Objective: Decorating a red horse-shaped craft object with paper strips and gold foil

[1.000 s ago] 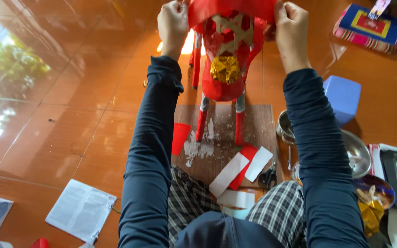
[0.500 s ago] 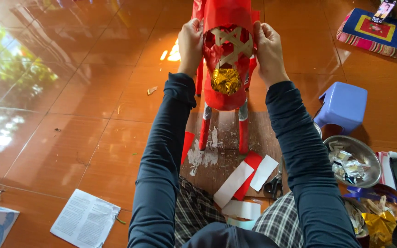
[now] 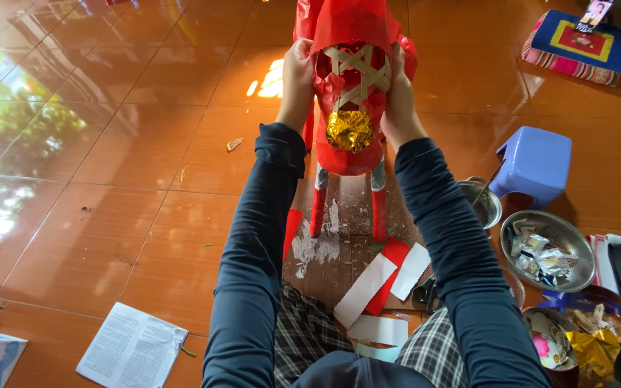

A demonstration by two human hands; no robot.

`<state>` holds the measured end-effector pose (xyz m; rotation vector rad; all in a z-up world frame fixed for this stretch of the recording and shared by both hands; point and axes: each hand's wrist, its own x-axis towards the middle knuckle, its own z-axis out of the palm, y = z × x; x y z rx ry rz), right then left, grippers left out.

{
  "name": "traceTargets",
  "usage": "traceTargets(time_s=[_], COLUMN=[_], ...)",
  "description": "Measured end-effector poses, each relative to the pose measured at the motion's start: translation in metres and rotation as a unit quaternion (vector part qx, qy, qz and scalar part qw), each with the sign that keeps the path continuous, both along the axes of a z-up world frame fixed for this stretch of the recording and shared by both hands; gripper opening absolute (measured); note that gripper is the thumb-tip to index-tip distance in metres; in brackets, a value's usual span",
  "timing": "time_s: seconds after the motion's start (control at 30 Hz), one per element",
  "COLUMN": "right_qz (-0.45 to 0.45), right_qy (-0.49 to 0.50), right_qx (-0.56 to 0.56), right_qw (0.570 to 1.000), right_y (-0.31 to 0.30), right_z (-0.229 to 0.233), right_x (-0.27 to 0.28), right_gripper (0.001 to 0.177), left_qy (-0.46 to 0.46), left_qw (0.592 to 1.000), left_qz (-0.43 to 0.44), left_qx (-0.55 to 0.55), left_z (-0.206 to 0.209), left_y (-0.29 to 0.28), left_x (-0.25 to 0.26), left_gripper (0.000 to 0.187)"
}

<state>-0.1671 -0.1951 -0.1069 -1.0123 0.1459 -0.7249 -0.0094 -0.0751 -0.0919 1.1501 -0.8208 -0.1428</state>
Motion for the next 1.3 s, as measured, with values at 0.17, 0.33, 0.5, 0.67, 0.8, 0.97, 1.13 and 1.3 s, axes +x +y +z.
traceTargets(time_s=[0.17, 0.33, 0.5, 0.67, 0.8, 0.97, 1.13, 1.3], right_qz=[-0.011, -0.033, -0.034, 0.018, 0.016, 0.059, -0.103, 0.135], right_qy=[-0.118, -0.184, -0.100, -0.087, -0.086, -0.059, -0.029, 0.231], right_qx=[-0.138, -0.280, -0.193, 0.004, -0.012, -0.035, -0.236, -0.555], right_qw=[0.983, 0.942, 0.975, 0.996, 0.996, 0.996, 0.966, 0.787], right_y=[-0.031, -0.019, -0.060, -0.080, -0.102, -0.097, -0.009, 0.051], right_z=[-0.036, -0.025, -0.092, -0.114, -0.127, -0.117, -0.222, -0.642], right_x=[0.012, -0.002, 0.027, 0.029, 0.033, 0.002, -0.098, -0.253], right_gripper=[0.044, 0.064, 0.064, 0.054, 0.041, 0.040, 0.052, 0.073], left_qy=[-0.061, -0.124, -0.037, -0.037, -0.318, -0.115, -0.078, 0.091], left_qw=[0.997, 0.990, 0.994, 0.994, 0.939, 0.993, 0.988, 0.961], left_qz=[0.037, -0.046, -0.100, -0.078, 0.132, -0.018, -0.041, 0.074], left_qx=[0.019, -0.055, -0.013, -0.065, 0.018, 0.020, 0.129, 0.251], left_z=[-0.028, -0.051, -0.084, -0.135, -0.126, -0.146, -0.211, -0.506], left_y=[-0.012, -0.001, -0.002, -0.038, -0.007, -0.078, 0.071, 0.171], left_x=[0.014, -0.012, -0.028, 0.003, -0.015, 0.032, -0.032, -0.128], left_gripper=[0.035, 0.047, 0.065, 0.060, 0.056, 0.067, 0.082, 0.025])
